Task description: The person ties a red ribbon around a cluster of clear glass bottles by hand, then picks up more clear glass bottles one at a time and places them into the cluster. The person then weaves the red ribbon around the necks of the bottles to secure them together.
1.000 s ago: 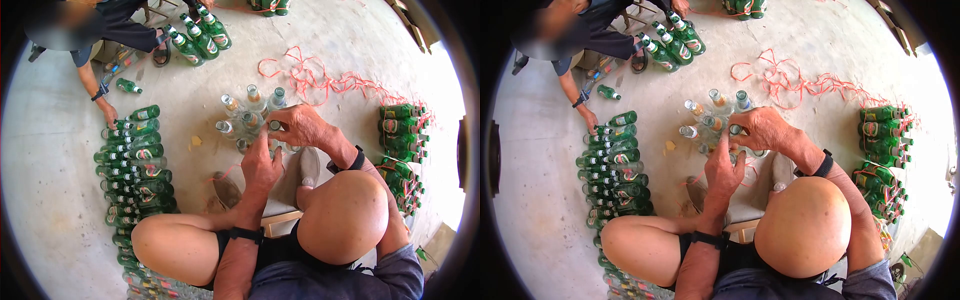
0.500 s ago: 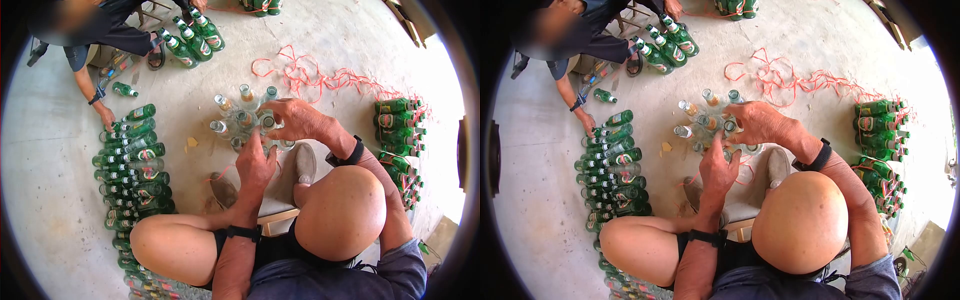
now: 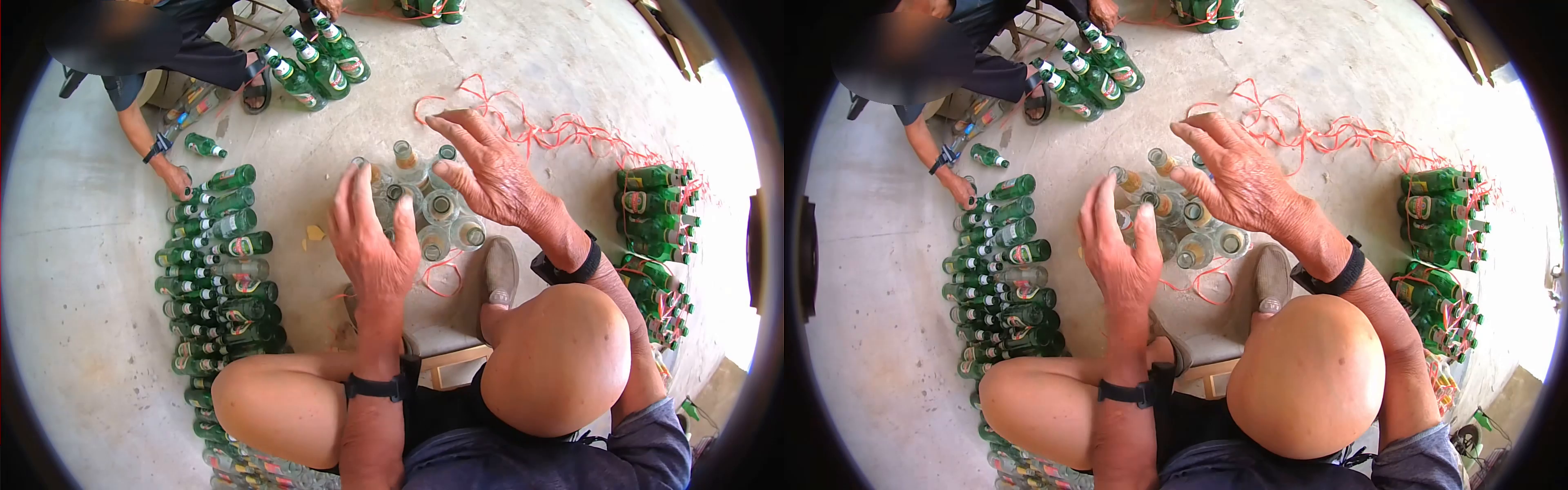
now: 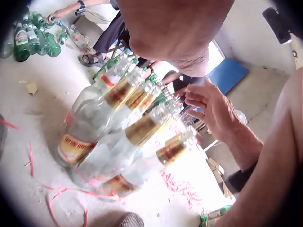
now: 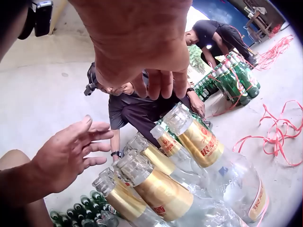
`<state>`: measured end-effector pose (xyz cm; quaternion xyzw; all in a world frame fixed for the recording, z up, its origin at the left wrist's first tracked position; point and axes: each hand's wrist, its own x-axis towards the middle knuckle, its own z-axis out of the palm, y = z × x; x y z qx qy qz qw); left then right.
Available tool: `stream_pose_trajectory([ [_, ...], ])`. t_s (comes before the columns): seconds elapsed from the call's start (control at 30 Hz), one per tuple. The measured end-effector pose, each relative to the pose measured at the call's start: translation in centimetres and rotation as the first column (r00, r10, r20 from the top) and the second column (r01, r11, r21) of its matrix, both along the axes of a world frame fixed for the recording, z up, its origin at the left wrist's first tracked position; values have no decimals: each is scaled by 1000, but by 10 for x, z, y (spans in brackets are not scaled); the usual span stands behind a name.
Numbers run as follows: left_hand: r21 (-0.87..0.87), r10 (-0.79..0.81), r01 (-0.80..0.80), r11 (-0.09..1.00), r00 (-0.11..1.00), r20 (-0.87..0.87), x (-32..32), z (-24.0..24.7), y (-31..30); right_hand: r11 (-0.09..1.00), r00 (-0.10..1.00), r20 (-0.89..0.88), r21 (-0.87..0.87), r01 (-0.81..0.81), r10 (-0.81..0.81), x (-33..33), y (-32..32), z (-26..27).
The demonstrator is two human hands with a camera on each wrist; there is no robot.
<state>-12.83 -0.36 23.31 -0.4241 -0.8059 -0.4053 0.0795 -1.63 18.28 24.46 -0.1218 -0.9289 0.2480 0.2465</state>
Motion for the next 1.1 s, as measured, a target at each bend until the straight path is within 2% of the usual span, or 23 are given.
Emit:
stream_pose_trajectory([
  [0.07, -61, -16, 14, 998, 999, -34, -15, 3, 11, 996, 1000, 12, 93, -1, -1, -6, -5, -2],
  [0.17, -300, -75, 40, 953, 992, -105, -21, -41, 19, 977, 995, 103, 213, -13, -9, -10, -24, -29],
  [0.2, -429, -84, -5, 903, 979, -188, -16, -46, 17, 968, 989, 147, 251, -12, -26, -10, -32, -38],
  [0.23, -418, -72, -10, 909, 981, -180, -17, -50, 19, 955, 981, 188, 295, -17, -41, -11, -34, -43],
  [0.3, -401, -54, -16, 916, 985, -162, -14, -50, 17, 963, 969, 244, 267, -40, -28, -7, -39, -43],
  [0.43, -442, -65, -9, 897, 986, -152, -11, -40, 17, 963, 970, 241, 264, -58, -7, -9, -34, -37],
  [0.53, -336, -79, 56, 940, 995, -55, -18, -41, 16, 959, 976, 219, 277, -67, 5, -1, -36, -31],
  [0.7, -400, -40, -27, 916, 987, -158, -4, -44, 11, 954, 968, 251, 294, -54, -23, 9, -46, -41],
  [0.9, -485, 9, -110, 867, 978, -206, 7, -48, 18, 969, 984, 177, 246, -15, -30, 8, -45, -43],
  [1.1, -506, 1, -121, 854, 973, -232, 5, -51, 19, 969, 991, 128, 245, -3, -29, 5, -47, -50],
])
